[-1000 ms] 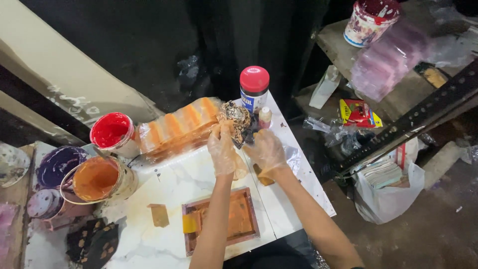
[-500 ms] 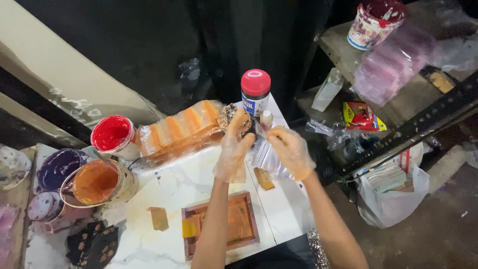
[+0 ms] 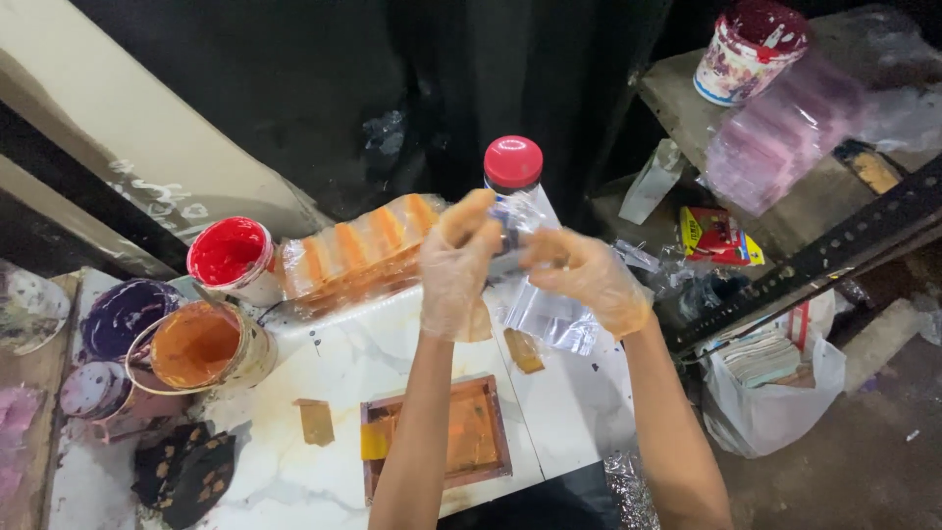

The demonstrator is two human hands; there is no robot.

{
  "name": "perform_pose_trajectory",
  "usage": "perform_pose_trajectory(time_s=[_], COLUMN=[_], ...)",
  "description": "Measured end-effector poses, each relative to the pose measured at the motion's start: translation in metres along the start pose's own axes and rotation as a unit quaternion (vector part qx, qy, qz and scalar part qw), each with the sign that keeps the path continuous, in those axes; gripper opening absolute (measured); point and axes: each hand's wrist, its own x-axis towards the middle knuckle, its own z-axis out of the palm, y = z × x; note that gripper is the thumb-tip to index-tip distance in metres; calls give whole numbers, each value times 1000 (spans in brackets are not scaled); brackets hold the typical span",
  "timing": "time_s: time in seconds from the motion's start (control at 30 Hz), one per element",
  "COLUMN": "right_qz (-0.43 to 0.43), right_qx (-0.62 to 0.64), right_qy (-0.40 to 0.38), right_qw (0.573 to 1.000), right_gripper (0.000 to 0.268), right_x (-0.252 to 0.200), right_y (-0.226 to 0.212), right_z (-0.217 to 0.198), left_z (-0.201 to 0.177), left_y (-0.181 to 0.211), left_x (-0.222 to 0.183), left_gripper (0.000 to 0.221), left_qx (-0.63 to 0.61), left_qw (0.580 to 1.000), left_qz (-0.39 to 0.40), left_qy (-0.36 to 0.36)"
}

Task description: Preparing a small screen for printing by applying orange ink and spreading it evenly using a squeegee tool.

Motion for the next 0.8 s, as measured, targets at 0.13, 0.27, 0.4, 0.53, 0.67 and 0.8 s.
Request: perform_pose_trajectory(time_s=[0.13,0.27,0.4,0.53,0.67,0.8], right_qz=[41,70,140,154,169,161], right_qx=[22,30,35,56,-23,-104], right_qy=[-39,-76,-37,-31,-37,-2], right_qw=[998,994,989,986,985,981], right_gripper=[26,14,8,9,13,26], right_x=[13,24,38,36,55,57], right_y=[41,63,104,84,117,126], right_z=[1,23,59,92,96,100], left_z=[-71,-133,-237,-249,-315,-298], left_y=[-40,-34,-62,-34,-77,-26], left_x=[39,40,47,3,-9,-37], left_gripper=[38,30,32,29,30,46], left_qx=[-10,33,44,18,185,489], left_qw=[995,973,957,954,935,811], left_qz=[54,126,139,90,25,-168], left_qy=[85,190,250,286,303,276])
